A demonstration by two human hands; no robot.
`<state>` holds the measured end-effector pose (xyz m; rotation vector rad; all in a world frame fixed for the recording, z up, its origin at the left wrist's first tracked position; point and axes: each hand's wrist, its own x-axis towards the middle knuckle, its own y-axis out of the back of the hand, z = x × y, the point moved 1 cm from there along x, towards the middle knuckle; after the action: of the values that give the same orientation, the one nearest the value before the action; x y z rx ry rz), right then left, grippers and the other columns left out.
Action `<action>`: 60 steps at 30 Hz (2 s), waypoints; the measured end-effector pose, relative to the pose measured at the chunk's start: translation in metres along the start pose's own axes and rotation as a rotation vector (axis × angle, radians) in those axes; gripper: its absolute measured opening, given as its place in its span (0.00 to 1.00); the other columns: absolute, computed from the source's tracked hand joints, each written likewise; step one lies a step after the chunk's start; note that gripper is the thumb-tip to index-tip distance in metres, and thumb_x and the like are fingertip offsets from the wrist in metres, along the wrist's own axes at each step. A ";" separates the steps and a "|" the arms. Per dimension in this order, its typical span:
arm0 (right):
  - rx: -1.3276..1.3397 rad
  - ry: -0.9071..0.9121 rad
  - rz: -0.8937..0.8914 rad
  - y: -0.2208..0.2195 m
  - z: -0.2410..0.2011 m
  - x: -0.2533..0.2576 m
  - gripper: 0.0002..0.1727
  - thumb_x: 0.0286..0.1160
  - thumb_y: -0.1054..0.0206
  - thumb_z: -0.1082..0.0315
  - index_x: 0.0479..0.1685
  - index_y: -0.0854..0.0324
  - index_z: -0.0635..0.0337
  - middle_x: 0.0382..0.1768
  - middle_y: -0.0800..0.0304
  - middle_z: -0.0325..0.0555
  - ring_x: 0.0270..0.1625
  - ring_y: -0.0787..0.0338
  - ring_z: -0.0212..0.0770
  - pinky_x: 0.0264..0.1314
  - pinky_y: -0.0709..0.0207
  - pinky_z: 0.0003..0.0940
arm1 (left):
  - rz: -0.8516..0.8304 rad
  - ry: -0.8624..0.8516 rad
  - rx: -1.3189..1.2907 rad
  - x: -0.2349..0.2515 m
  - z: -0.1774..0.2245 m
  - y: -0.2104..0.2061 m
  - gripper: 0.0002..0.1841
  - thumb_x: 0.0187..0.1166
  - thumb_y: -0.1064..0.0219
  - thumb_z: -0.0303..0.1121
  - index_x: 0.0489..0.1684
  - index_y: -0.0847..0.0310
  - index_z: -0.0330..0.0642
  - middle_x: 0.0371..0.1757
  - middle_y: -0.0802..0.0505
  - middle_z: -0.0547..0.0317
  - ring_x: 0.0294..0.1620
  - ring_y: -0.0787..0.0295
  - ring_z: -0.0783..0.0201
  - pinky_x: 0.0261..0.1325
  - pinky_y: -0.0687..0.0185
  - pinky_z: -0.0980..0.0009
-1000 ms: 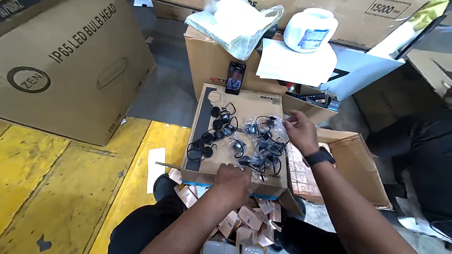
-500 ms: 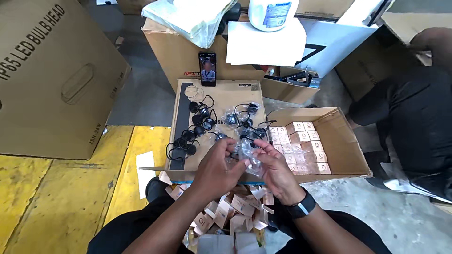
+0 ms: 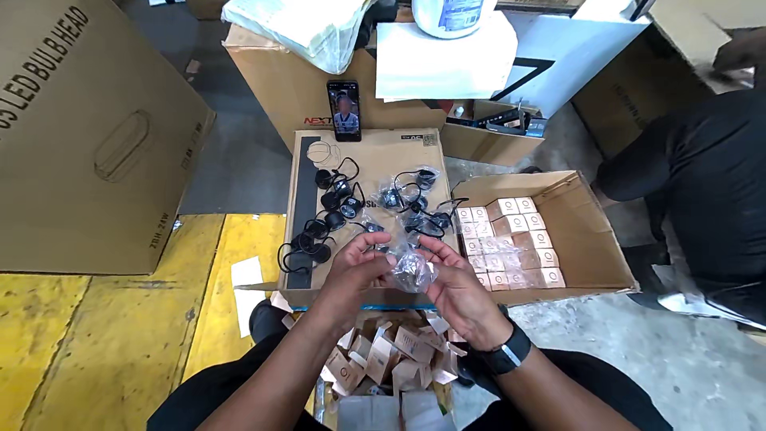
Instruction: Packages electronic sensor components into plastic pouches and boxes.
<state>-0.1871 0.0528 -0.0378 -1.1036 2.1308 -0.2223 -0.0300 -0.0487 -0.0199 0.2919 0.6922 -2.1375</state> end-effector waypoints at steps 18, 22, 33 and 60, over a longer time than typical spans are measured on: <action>-0.386 0.378 -0.065 0.002 0.000 -0.003 0.04 0.73 0.30 0.77 0.42 0.14 0.68 0.33 0.10 0.47 0.35 0.13 0.36 0.44 0.16 0.30 | 0.164 -0.133 -0.029 -0.002 0.007 0.007 0.17 0.81 0.37 0.24 0.67 0.26 0.35 0.37 0.10 0.47 0.31 0.12 0.60 0.42 0.10 0.64; -0.380 0.363 -0.059 0.001 0.000 -0.003 0.04 0.72 0.28 0.78 0.42 0.13 0.68 0.34 0.10 0.47 0.36 0.12 0.35 0.46 0.15 0.31 | -0.032 -0.026 0.259 -0.006 0.008 0.003 0.20 0.81 0.31 0.34 0.67 0.24 0.33 0.44 0.05 0.50 0.44 0.07 0.60 0.55 0.11 0.64; -0.401 0.402 -0.074 0.001 -0.001 -0.003 0.03 0.69 0.27 0.79 0.39 0.13 0.67 0.33 0.11 0.46 0.36 0.13 0.35 0.44 0.16 0.30 | -0.128 0.067 -0.019 -0.004 0.006 0.004 0.17 0.81 0.40 0.23 0.68 0.25 0.34 0.40 0.11 0.52 0.38 0.12 0.64 0.50 0.13 0.68; -0.271 0.098 0.081 0.004 0.002 0.004 0.20 0.86 0.39 0.65 0.71 0.28 0.65 0.50 0.11 0.52 0.45 0.09 0.41 0.47 0.13 0.37 | 0.212 -0.918 1.211 -0.003 -0.007 0.012 0.09 0.80 0.36 0.36 0.36 0.08 0.48 0.33 0.05 0.70 0.40 0.09 0.72 0.59 0.15 0.60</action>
<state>-0.1905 0.0524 -0.0432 -1.1754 2.3377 0.0541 -0.0194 -0.0484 -0.0293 -0.0292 -1.1342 -1.9246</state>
